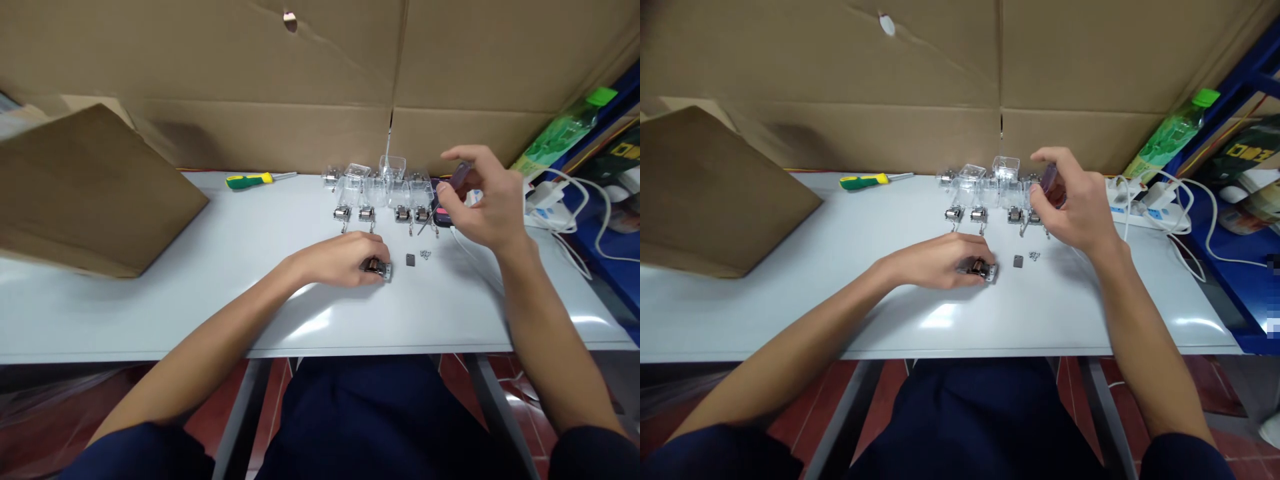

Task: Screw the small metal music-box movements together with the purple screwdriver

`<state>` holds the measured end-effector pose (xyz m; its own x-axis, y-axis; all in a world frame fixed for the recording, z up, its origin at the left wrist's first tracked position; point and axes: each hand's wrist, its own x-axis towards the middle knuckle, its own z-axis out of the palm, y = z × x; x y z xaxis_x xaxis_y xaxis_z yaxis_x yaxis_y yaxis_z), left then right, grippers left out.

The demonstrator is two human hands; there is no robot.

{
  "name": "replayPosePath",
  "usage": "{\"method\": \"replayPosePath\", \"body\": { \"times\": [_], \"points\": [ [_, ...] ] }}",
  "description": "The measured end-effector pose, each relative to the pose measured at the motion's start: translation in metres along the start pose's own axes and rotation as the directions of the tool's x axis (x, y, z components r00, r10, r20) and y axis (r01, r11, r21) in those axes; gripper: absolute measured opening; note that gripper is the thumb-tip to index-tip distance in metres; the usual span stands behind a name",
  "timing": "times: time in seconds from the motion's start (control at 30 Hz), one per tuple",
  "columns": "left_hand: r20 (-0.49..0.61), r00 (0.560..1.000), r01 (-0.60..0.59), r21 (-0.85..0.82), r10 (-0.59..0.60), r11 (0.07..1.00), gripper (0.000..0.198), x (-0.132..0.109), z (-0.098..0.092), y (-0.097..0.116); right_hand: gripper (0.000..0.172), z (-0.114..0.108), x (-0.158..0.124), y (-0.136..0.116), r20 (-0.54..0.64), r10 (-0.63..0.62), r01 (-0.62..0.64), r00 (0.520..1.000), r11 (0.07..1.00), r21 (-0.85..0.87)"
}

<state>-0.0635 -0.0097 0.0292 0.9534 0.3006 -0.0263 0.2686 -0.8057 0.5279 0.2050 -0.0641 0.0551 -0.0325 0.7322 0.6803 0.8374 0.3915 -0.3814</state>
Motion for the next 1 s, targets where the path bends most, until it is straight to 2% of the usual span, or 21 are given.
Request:
{"method": "replayPosePath", "body": {
  "times": [0.13, 0.23, 0.3, 0.33, 0.37, 0.43, 0.57, 0.63, 0.73, 0.9, 1.0],
  "points": [
    [-0.061, 0.996, 0.062, 0.032, -0.06, 0.998, 0.02, -0.003, -0.013, -0.007, 0.043, 0.001, -0.002, -0.009, 0.129, 0.019, -0.028, 0.991, 0.997, 0.067],
    [-0.118, 0.981, 0.167, 0.129, -0.152, 0.977, 0.014, -0.005, -0.014, -0.019, 0.033, 0.007, -0.005, -0.02, 0.338, -0.003, -0.042, 0.941, 0.991, 0.128],
    [-0.136, 0.97, 0.222, 0.182, -0.2, 0.958, 0.015, -0.006, -0.013, -0.023, 0.024, 0.014, -0.008, -0.029, 0.512, -0.051, -0.028, 0.857, 0.989, 0.146],
    [-0.146, 0.968, 0.232, 0.195, -0.205, 0.953, 0.016, -0.006, -0.013, -0.024, 0.021, 0.018, -0.01, -0.033, 0.603, -0.076, -0.019, 0.794, 0.989, 0.15],
    [-0.16, 0.967, 0.229, 0.198, -0.199, 0.953, 0.016, -0.006, -0.013, -0.023, 0.018, 0.022, -0.012, -0.038, 0.676, -0.093, -0.004, 0.731, 0.99, 0.141],
    [-0.186, 0.971, 0.186, 0.191, -0.15, 0.964, 0.013, -0.007, -0.014, -0.019, 0.018, 0.029, -0.016, -0.045, 0.767, -0.095, 0.021, 0.635, 0.994, 0.106],
    [-0.114, 0.993, 0.036, 0.154, -0.019, 0.987, 0.018, -0.009, -0.015, -0.013, 0.023, 0.039, -0.023, -0.05, 0.822, -0.056, 0.067, 0.567, 0.998, 0.021],
    [-0.081, 0.997, -0.007, 0.14, 0.018, 0.99, 0.019, -0.009, -0.012, -0.014, 0.022, 0.042, -0.025, -0.05, 0.845, -0.039, 0.07, 0.533, 0.998, 0.002],
    [-0.087, 0.994, -0.053, 0.154, 0.067, 0.987, 0.02, -0.007, -0.004, -0.017, 0.021, 0.043, -0.026, -0.049, 0.869, -0.043, 0.05, 0.493, 0.999, 0.021],
    [-0.092, 0.991, -0.079, 0.153, 0.093, 0.985, 0.015, -0.004, 0.003, -0.019, 0.021, 0.041, -0.023, -0.044, 0.886, -0.104, 0.028, 0.452, 0.994, 0.102],
    [-0.083, 0.993, -0.07, 0.149, 0.083, 0.986, 0.011, -0.003, 0.002, -0.017, 0.022, 0.039, -0.022, -0.042, 0.872, -0.107, 0.032, 0.477, 0.994, 0.104]
  ]
}}
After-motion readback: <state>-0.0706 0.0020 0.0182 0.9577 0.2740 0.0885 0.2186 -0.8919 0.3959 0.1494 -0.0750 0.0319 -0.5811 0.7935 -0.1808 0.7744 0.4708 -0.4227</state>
